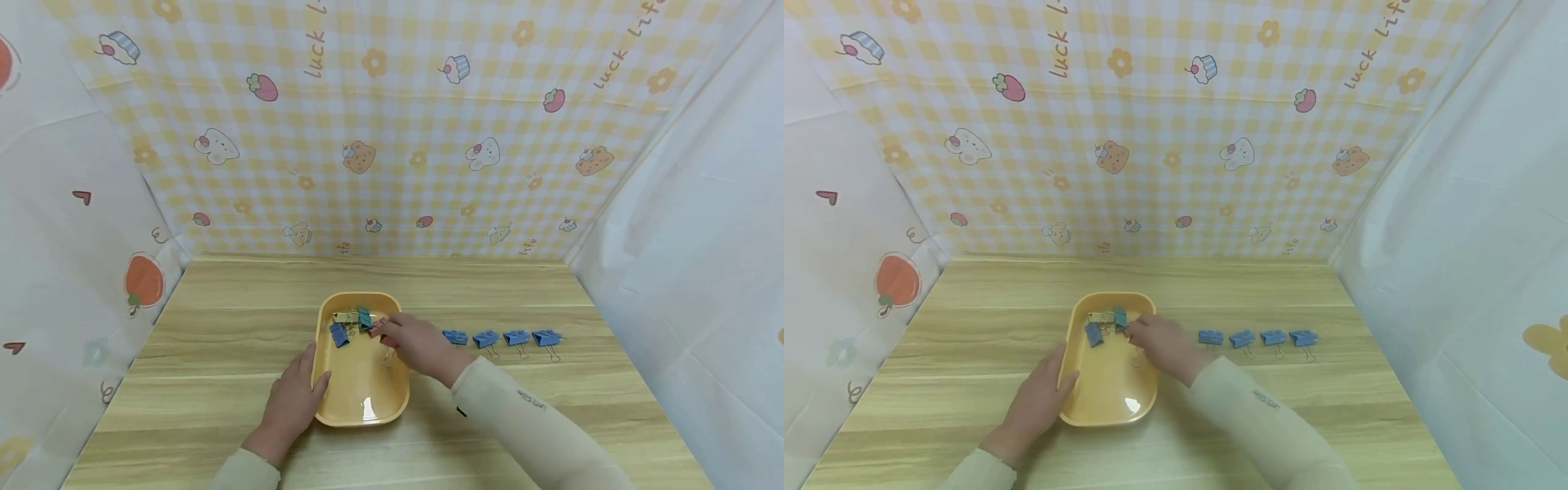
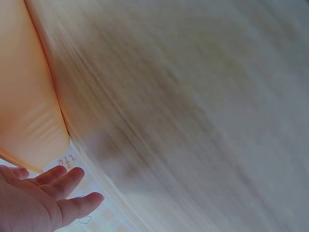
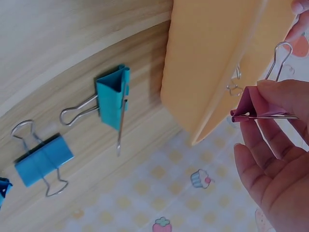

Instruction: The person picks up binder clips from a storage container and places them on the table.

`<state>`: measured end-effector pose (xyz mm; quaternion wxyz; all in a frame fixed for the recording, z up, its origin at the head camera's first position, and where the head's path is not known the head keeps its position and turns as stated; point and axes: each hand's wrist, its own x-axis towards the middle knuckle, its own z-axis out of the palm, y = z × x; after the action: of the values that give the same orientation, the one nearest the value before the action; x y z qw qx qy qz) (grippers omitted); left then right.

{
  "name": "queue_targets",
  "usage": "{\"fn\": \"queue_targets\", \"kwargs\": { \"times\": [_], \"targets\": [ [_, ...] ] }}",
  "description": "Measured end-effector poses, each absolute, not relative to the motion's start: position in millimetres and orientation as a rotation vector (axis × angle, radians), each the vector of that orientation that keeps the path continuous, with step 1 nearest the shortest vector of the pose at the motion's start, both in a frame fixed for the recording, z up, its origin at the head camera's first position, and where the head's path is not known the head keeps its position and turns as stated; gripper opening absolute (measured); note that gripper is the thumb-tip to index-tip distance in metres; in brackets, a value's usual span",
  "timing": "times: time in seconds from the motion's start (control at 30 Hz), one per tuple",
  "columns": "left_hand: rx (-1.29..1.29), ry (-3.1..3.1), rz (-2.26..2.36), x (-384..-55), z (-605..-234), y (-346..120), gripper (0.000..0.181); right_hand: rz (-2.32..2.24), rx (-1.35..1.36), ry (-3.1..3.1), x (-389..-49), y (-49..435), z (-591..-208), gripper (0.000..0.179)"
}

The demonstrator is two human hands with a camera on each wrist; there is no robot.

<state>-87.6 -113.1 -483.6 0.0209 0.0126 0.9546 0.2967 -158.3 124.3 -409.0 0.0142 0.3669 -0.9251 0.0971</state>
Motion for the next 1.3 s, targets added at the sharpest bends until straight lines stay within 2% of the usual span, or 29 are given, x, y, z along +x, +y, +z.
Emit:
{"fn": "queue_targets", "kwargs": {
  "times": [0.17,0.37,1.03,1.3],
  "targets": [
    [0.049,2.962,0.925,-87.5,-482.6,-113.2,0.067,0.382,1.114,-2.904,-155.8,135.0,-404.5,0.028],
    [0.044,2.955,0.924,-87.0,-481.8,-113.2,0.067,0.428,1.094,-2.892,-153.5,145.4,-403.6,0.019],
    [0.028,2.943,0.919,-86.8,-481.8,-113.0,0.068,0.436,1.083,-2.89,-145.6,181.2,-413.8,0.022],
    [0.031,2.937,0.924,-86.2,-481.3,-112.6,0.068,0.367,1.06,-2.978,-143.6,187.0,-427.9,0.016]
  ]
}}
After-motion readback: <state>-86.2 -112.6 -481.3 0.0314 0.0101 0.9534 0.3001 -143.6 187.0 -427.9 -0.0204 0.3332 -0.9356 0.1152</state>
